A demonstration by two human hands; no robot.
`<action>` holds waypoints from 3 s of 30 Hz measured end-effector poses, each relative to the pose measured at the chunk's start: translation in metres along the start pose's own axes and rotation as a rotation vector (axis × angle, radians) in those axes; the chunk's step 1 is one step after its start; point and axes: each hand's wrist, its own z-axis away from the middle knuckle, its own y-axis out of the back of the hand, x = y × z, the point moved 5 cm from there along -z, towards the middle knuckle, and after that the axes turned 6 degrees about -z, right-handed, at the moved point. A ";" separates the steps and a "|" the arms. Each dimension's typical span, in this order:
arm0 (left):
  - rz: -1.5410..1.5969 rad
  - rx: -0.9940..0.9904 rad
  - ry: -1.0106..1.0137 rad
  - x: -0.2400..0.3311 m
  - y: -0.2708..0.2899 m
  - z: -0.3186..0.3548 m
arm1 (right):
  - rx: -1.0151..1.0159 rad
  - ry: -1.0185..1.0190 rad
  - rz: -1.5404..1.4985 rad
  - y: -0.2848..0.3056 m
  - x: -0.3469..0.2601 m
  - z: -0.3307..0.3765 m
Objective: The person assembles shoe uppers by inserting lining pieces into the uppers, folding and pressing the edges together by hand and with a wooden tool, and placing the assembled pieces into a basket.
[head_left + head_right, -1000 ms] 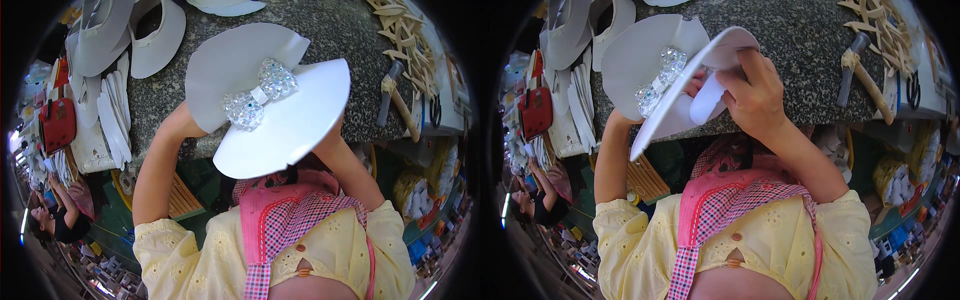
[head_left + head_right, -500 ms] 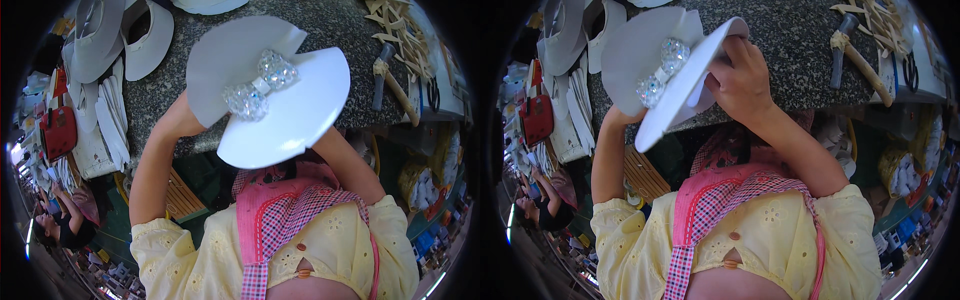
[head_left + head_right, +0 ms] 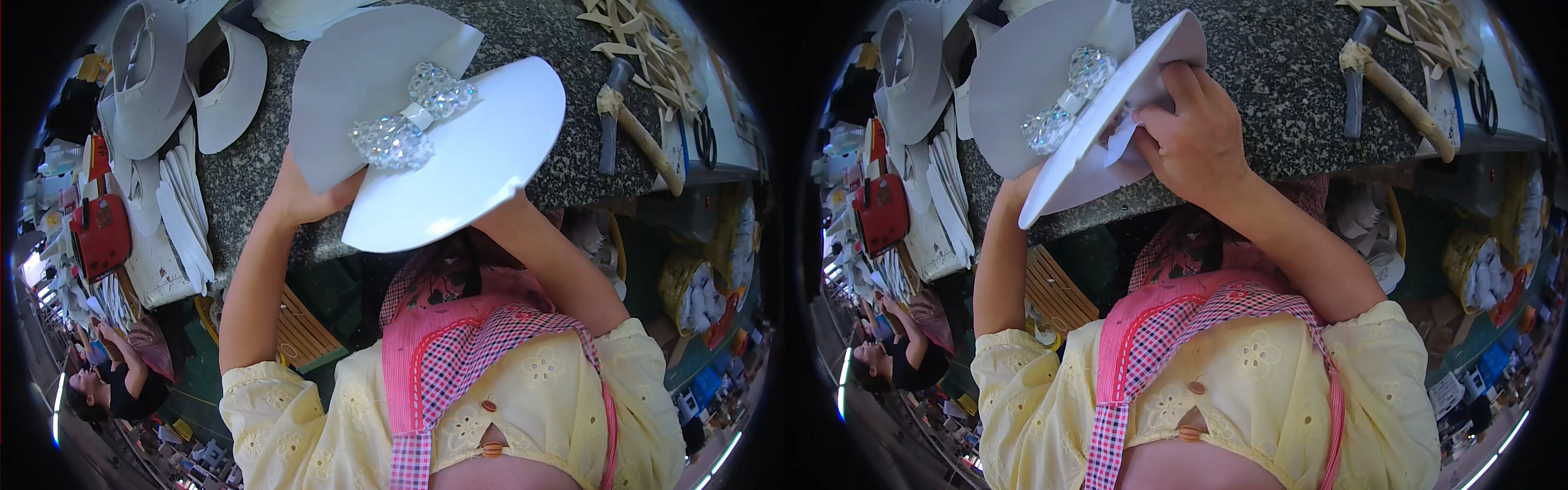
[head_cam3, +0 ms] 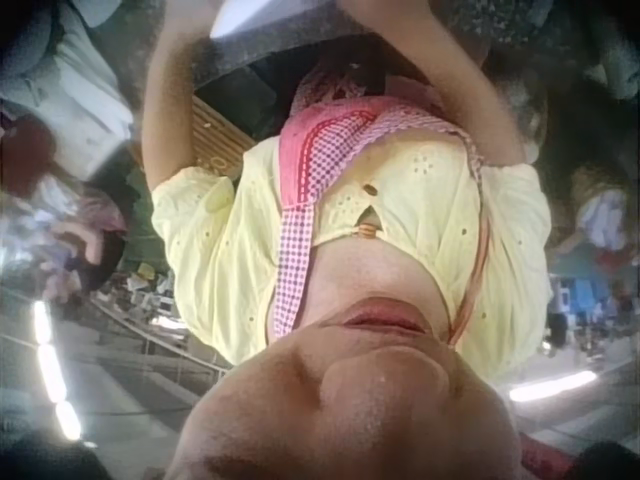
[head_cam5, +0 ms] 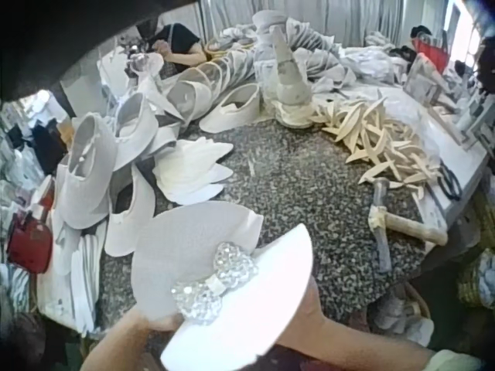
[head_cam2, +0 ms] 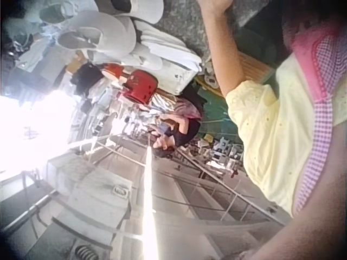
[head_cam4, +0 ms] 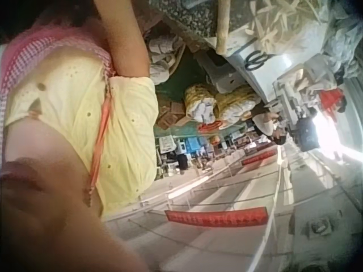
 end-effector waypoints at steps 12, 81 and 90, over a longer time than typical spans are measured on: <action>0.424 -0.183 0.157 -0.023 -0.023 -0.009 | -0.050 -0.142 -0.027 0.003 0.004 -0.001; 0.318 -0.343 0.023 0.024 -0.015 -0.036 | -0.358 -0.423 -0.216 0.019 0.065 -0.051; 0.281 -0.409 -0.034 0.036 -0.007 -0.053 | 0.022 -0.209 0.130 0.040 0.076 -0.051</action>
